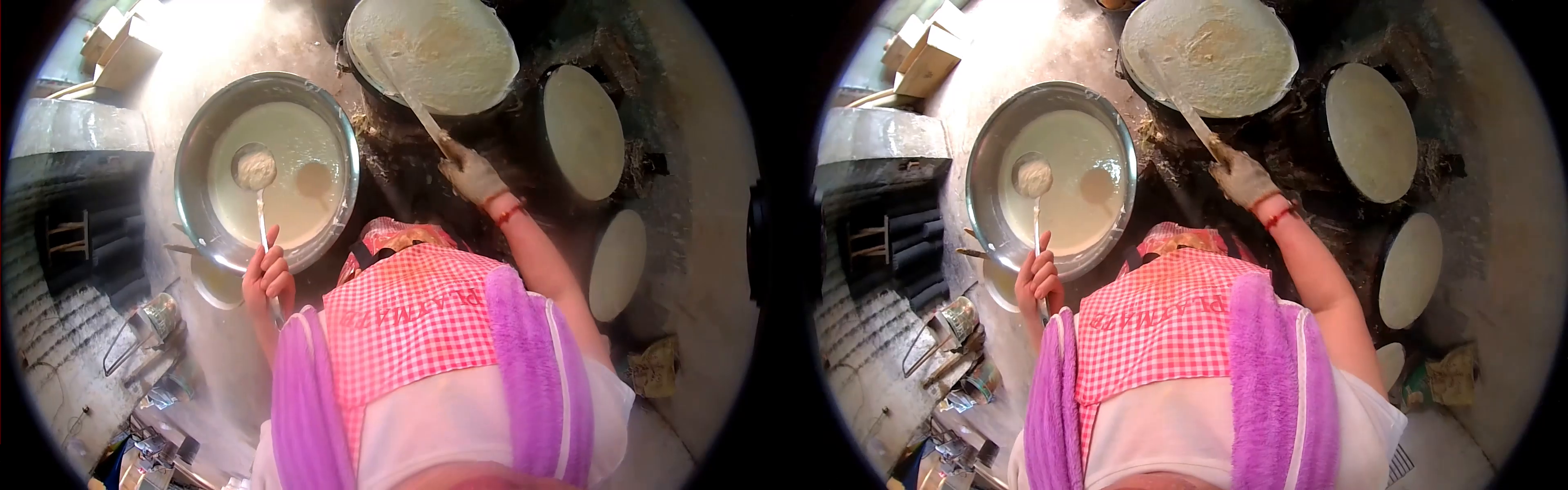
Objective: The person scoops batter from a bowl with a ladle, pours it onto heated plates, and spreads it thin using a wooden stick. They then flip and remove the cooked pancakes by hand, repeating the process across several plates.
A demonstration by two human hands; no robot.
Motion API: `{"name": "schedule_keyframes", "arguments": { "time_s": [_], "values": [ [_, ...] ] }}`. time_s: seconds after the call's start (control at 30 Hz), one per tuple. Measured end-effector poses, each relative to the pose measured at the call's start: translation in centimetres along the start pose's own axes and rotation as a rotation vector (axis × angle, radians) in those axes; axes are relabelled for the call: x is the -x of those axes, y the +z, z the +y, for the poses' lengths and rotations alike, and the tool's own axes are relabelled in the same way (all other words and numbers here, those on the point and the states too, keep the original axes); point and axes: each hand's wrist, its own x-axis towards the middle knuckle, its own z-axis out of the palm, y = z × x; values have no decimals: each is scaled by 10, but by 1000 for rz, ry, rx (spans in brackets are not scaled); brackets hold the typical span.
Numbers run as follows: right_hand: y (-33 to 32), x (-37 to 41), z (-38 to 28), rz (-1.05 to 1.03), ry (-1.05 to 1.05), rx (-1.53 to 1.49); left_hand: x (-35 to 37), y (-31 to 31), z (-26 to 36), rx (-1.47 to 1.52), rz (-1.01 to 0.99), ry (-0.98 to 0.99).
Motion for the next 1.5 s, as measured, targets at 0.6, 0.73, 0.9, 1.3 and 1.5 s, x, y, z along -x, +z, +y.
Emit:
{"name": "schedule_keyframes", "arguments": {
  "time_s": [0.6, 0.73, 0.9, 1.3, 1.5],
  "values": [
    [19, -30, 10, -226, 592, -1581, -8, 40, -33, -211, 121, -30],
    [14, -20, 4, -38, 650, -1592, -36, 53, -47, -553, 149, -16],
    [1, 28, 17, 100, 606, -1276, -142, 62, -72, -473, -176, -299],
    [-20, -23, 19, -114, 446, -430, -242, 61, -131, -739, -57, -42],
    [-33, -35, -3, -154, 280, -251, -242, 74, -109, -294, -123, -178]
  ]
}}
